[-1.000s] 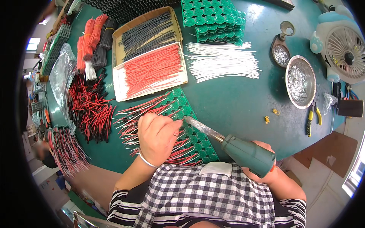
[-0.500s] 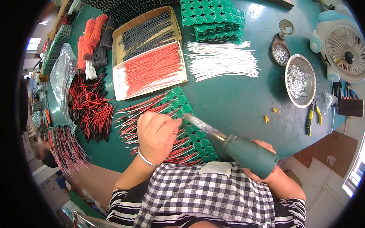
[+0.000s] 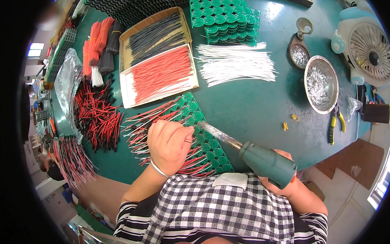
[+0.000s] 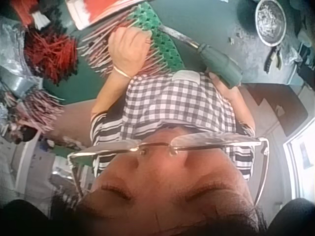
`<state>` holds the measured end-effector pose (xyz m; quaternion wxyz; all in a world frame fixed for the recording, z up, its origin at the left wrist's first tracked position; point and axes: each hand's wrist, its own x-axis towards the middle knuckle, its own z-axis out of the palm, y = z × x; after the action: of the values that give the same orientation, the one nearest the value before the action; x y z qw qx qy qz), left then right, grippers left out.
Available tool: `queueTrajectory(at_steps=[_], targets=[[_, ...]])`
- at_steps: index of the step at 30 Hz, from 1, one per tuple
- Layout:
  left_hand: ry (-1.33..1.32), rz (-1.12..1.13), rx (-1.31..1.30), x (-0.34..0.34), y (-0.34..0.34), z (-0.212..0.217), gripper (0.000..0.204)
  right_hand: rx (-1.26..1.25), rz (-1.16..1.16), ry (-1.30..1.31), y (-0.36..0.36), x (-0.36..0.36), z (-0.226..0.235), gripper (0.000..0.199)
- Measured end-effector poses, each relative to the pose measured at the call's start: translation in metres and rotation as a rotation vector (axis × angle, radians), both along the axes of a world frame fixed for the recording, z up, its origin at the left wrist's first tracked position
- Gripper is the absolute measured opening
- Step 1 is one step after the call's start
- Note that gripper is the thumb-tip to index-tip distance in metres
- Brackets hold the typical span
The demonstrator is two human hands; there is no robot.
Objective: The person solders wires onto circuit boards by holding the wires against the boards by hand and applying a soldering tool to the connection points.
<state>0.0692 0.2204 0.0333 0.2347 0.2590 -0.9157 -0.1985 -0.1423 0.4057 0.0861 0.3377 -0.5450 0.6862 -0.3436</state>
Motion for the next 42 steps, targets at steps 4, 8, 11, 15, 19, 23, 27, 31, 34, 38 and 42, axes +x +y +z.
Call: queueTrajectory(at_steps=[4, 8, 11, 15, 19, 23, 27, 31, 34, 38, 42], targets=[[-0.016, -0.005, 0.019, -0.001, -0.001, 0.001, 0.023, 0.019, -0.017, -0.037, -0.004, 0.002, 0.000, 0.009], [-0.009, -0.006, 0.012, -0.001, 0.000, 0.000, 0.023, -0.002, 0.021, 0.000, -0.004, 0.001, 0.000, 0.007], [-0.005, -0.007, 0.013, 0.000, -0.001, -0.001, 0.023, -0.013, 0.031, 0.012, -0.005, 0.001, -0.001, 0.008], [-0.017, -0.009, 0.019, -0.001, -0.001, 0.000, 0.023, 0.005, 0.044, 0.002, -0.002, 0.000, -0.002, 0.010], [-0.012, -0.017, 0.015, 0.000, -0.002, -0.001, 0.024, 0.007, 0.049, -0.008, 0.003, -0.005, 0.002, 0.014], [-0.009, -0.011, 0.017, -0.001, -0.001, 0.002, 0.023, 0.045, -0.097, -0.183, 0.009, -0.002, 0.002, 0.016], [0.000, -0.005, 0.020, -0.002, -0.001, 0.000, 0.021, 0.021, -0.146, -0.235, 0.013, 0.003, -0.001, 0.016], [0.015, -0.001, 0.011, -0.002, 0.000, -0.001, 0.021, 0.093, -0.148, -0.258, 0.015, 0.006, -0.002, 0.020], [0.004, -0.002, 0.005, -0.002, 0.000, -0.001, 0.021, 0.063, -0.085, -0.191, 0.013, 0.007, -0.006, 0.026], [0.000, 0.000, -0.001, -0.002, 0.001, 0.000, 0.022, 0.042, -0.066, -0.092, 0.011, 0.009, -0.006, 0.025], [-0.001, -0.006, -0.013, -0.002, 0.000, -0.001, 0.022, 0.031, -0.065, -0.098, 0.009, 0.009, -0.006, 0.025]])
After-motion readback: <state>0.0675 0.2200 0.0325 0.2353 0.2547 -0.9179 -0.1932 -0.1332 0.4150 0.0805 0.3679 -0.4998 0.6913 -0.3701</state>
